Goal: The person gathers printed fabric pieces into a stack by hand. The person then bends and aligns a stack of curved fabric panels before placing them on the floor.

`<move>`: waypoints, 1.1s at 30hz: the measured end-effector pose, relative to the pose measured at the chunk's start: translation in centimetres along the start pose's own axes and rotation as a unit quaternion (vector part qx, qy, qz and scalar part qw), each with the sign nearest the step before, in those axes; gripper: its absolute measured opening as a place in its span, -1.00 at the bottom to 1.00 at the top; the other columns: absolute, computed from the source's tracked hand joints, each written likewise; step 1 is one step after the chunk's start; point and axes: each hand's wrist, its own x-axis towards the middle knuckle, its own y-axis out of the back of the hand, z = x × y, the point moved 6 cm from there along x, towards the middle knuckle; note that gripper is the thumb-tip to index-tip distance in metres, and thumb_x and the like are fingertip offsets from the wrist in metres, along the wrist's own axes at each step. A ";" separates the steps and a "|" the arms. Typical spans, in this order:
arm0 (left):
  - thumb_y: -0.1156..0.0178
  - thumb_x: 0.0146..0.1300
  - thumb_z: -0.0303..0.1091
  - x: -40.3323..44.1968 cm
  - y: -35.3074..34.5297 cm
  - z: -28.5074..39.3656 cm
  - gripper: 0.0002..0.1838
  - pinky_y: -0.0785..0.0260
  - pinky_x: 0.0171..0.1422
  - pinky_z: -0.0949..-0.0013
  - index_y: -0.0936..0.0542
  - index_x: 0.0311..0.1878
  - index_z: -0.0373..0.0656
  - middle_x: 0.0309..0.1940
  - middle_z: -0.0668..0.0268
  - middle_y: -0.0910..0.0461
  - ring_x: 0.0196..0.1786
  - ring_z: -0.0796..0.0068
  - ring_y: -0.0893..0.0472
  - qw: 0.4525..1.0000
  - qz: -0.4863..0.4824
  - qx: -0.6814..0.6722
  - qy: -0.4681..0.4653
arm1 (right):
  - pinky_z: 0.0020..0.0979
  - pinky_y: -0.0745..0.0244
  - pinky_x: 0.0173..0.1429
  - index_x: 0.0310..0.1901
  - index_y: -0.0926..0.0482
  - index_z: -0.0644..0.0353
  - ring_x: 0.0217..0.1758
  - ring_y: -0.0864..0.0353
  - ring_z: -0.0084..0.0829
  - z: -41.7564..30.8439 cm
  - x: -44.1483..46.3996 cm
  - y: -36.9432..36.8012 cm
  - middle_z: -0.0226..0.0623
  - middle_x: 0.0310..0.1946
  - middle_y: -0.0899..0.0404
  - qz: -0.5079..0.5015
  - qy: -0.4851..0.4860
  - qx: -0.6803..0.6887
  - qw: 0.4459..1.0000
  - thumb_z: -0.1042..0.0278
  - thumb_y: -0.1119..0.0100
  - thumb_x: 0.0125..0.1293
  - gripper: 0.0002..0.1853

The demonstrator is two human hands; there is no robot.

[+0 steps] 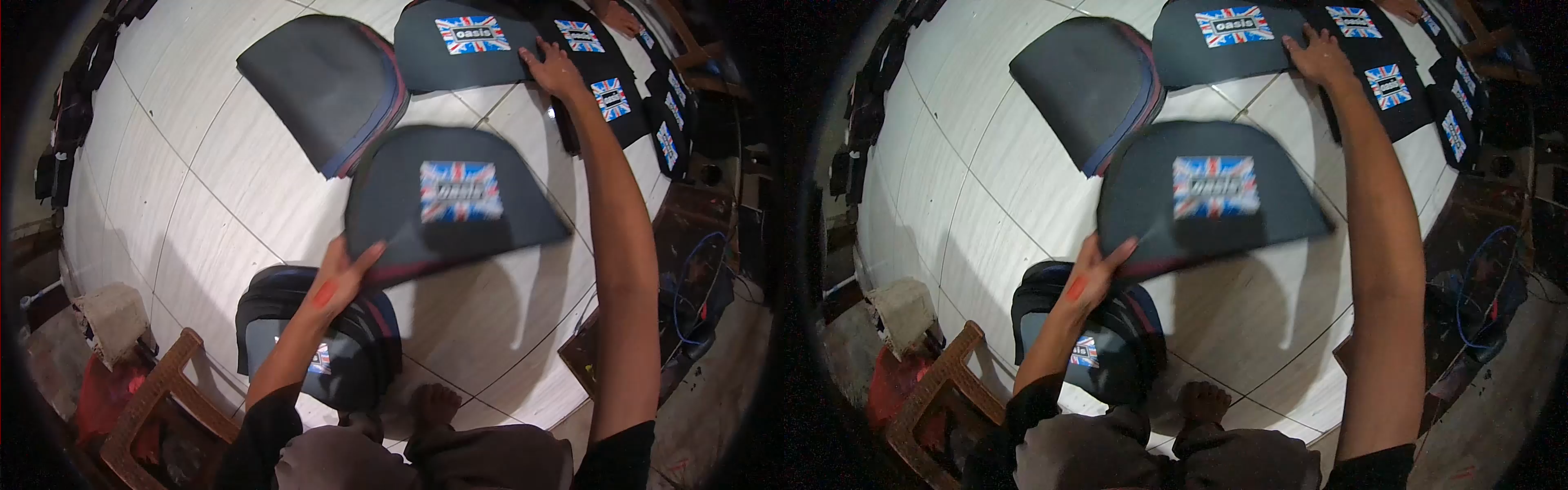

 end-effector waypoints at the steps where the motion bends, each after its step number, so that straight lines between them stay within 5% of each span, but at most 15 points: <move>1: -0.36 0.28 -0.27 -3.0 2.4 -0.9 -0.40 -0.40 0.25 0.35 -0.41 0.24 -0.45 0.07 0.11 -0.58 0.09 0.41 -0.56 1.000 0.016 0.013 0.022 | 0.08 -0.02 0.58 0.55 -0.08 -0.11 0.62 0.04 0.01 0.2 0.2 -0.3 -0.03 0.56 0.01 0.009 0.010 -0.008 1.000 -0.46 0.20 0.36 -0.14; 5: -0.38 0.25 -0.24 -14.7 14.8 -6.9 -0.44 -0.38 0.22 0.37 -0.47 0.19 -0.42 0.08 0.16 -0.59 0.10 0.46 -0.53 0.979 0.078 0.086 0.167 | 0.12 0.01 0.58 0.54 -0.10 -0.04 0.60 0.00 0.02 -1.0 -1.9 -0.5 0.00 0.55 -0.02 0.069 0.015 -0.040 0.997 -0.43 0.23 0.37 -0.15; 7: -0.41 0.23 -0.21 -20.1 19.8 -8.8 -0.49 -0.43 0.05 0.40 -0.52 0.07 -0.42 -0.12 0.27 -0.64 -0.09 0.49 -0.57 0.954 0.120 0.162 0.223 | 0.12 0.05 0.58 0.53 -0.11 -0.02 0.60 0.00 0.02 -2.0 -2.7 0.5 0.02 0.55 -0.03 0.111 0.021 -0.060 0.992 -0.43 0.25 0.38 -0.15; 9: -0.41 0.25 -0.26 -23.1 22.4 -9.6 -0.55 -0.44 -0.04 0.45 -0.55 0.07 -0.35 -0.22 0.38 -0.64 -0.18 0.60 -0.55 0.964 0.094 0.138 0.207 | 0.12 0.15 0.60 0.53 -0.09 0.12 0.62 0.05 0.02 -2.1 -3.2 0.3 0.04 0.54 -0.02 0.113 -0.002 -0.020 0.993 -0.37 0.16 0.38 -0.12; 12: -0.43 0.20 -0.13 -23.5 23.9 -9.7 -0.43 -0.48 0.01 0.32 -0.54 0.13 -0.34 -0.18 0.26 -0.69 -0.14 0.45 -0.64 0.956 0.089 0.136 0.242 | 0.11 0.22 0.61 0.52 -0.03 0.25 0.63 0.10 0.02 -2.4 -4.0 1.1 0.06 0.55 0.00 0.124 -0.028 0.092 0.988 -0.27 0.02 0.37 -0.09; 14: -0.43 0.11 0.04 -22.7 24.8 -7.2 -0.25 -0.50 0.08 0.10 -0.50 0.21 -0.34 -0.03 0.01 -0.67 -0.01 0.13 -0.68 0.766 0.045 0.523 0.372 | 0.11 0.22 0.61 0.52 0.00 0.30 0.63 0.10 0.02 -3.0 -4.0 1.6 0.06 0.54 0.00 0.129 -0.039 0.081 0.988 -0.21 -0.04 0.35 -0.07; 16: -0.42 0.02 0.14 -21.0 25.0 -3.4 -0.11 -0.46 0.14 -0.06 -0.44 0.28 -0.33 0.10 -0.17 -0.57 0.07 -0.15 -0.62 0.660 0.163 0.657 0.326 | 0.10 0.13 0.57 0.48 -0.09 0.31 0.58 -0.02 0.03 -4.6 -4.5 2.6 0.09 0.50 -0.09 0.178 -0.026 0.034 0.983 -0.06 -0.13 0.32 -0.15; 17: -0.39 0.10 0.06 -18.7 23.0 0.6 -0.18 -0.42 0.21 -0.03 -0.41 0.30 -0.32 0.13 -0.19 -0.52 0.12 -0.17 -0.58 0.686 0.238 0.641 0.249 | 0.10 0.13 0.57 0.48 -0.09 0.31 0.58 -0.02 0.03 -5.8 -4.4 3.0 0.09 0.50 -0.09 0.179 -0.022 0.030 0.983 -0.06 -0.13 0.32 -0.15; 18: -0.33 0.19 -0.01 -16.2 23.3 1.0 -0.26 -0.36 0.28 -0.02 -0.41 0.30 -0.32 0.11 -0.19 -0.52 0.18 -0.17 -0.52 0.708 0.295 0.640 0.055 | 0.07 0.05 0.55 0.44 -0.18 0.30 0.53 -0.11 0.04 -7.9 -4.5 4.0 0.09 0.45 -0.18 0.207 0.065 0.052 0.975 -0.01 -0.14 0.31 -0.21; 21: -0.30 0.26 -0.07 -4.7 20.1 6.8 -0.34 -0.26 0.41 0.06 -0.43 0.29 -0.33 0.27 -0.19 -0.41 0.33 -0.09 -0.42 0.787 0.292 0.518 -0.165 | -0.02 -0.20 0.43 0.31 -0.39 0.28 0.34 -0.36 0.08 -14.6 -4.6 6.5 0.13 0.24 -0.44 0.216 0.211 0.150 0.941 0.09 -0.17 0.29 -0.37; 24: -0.09 0.33 0.26 8.4 21.2 4.3 -0.05 0.22 0.62 -0.09 -0.11 0.53 -0.29 0.56 -0.20 0.13 0.61 -0.13 0.12 0.801 0.302 0.495 -0.146 | -0.12 -0.35 0.34 0.32 -0.40 0.23 0.23 -0.49 0.06 -18.4 -1.6 7.2 0.11 0.13 -0.53 0.209 0.268 0.163 0.926 0.06 -0.19 0.30 -0.38; 25: -0.09 0.33 0.26 9.6 19.9 3.6 -0.05 0.22 0.62 -0.09 -0.11 0.53 -0.29 0.56 -0.20 0.13 0.61 -0.13 0.12 0.809 0.293 0.491 -0.138 | -0.16 -0.40 0.30 0.33 -0.40 0.17 0.19 -0.54 0.02 -19.2 -0.7 7.2 0.07 0.12 -0.55 0.203 0.276 0.161 0.926 0.07 -0.22 0.30 -0.38; 27: -0.02 0.30 0.36 9.7 17.0 4.6 0.04 0.40 0.61 -0.21 -0.07 0.53 -0.36 0.54 -0.28 0.15 0.62 -0.17 0.21 0.672 0.440 0.584 -0.118 | -0.18 -0.47 0.21 0.25 -0.49 0.17 0.09 -0.60 -0.04 -21.4 -0.1 9.3 0.06 0.07 -0.58 0.184 0.281 0.134 0.932 0.05 -0.23 0.29 -0.44; 31: 0.03 0.26 0.46 10.1 17.2 4.4 0.13 0.44 0.59 -0.27 -0.03 0.52 -0.41 0.53 -0.32 0.15 0.62 -0.21 0.25 0.691 0.434 0.566 -0.119 | -0.15 -0.52 0.07 0.47 -0.06 0.43 -0.10 -0.64 0.05 -23.1 1.8 10.0 0.08 -0.08 -0.61 0.047 0.215 0.146 0.965 0.21 -0.28 0.20 -0.10; 33: 0.04 0.25 0.47 10.3 17.2 4.4 0.13 0.45 0.59 -0.25 -0.04 0.52 -0.42 0.53 -0.33 0.15 0.62 -0.20 0.25 0.667 0.442 0.589 -0.110 | -0.19 -0.52 0.00 0.49 -0.05 0.38 -0.17 -0.63 -0.05 -23.8 1.3 11.9 0.01 -0.17 -0.61 0.172 0.250 0.144 0.942 0.30 -0.29 0.18 -0.10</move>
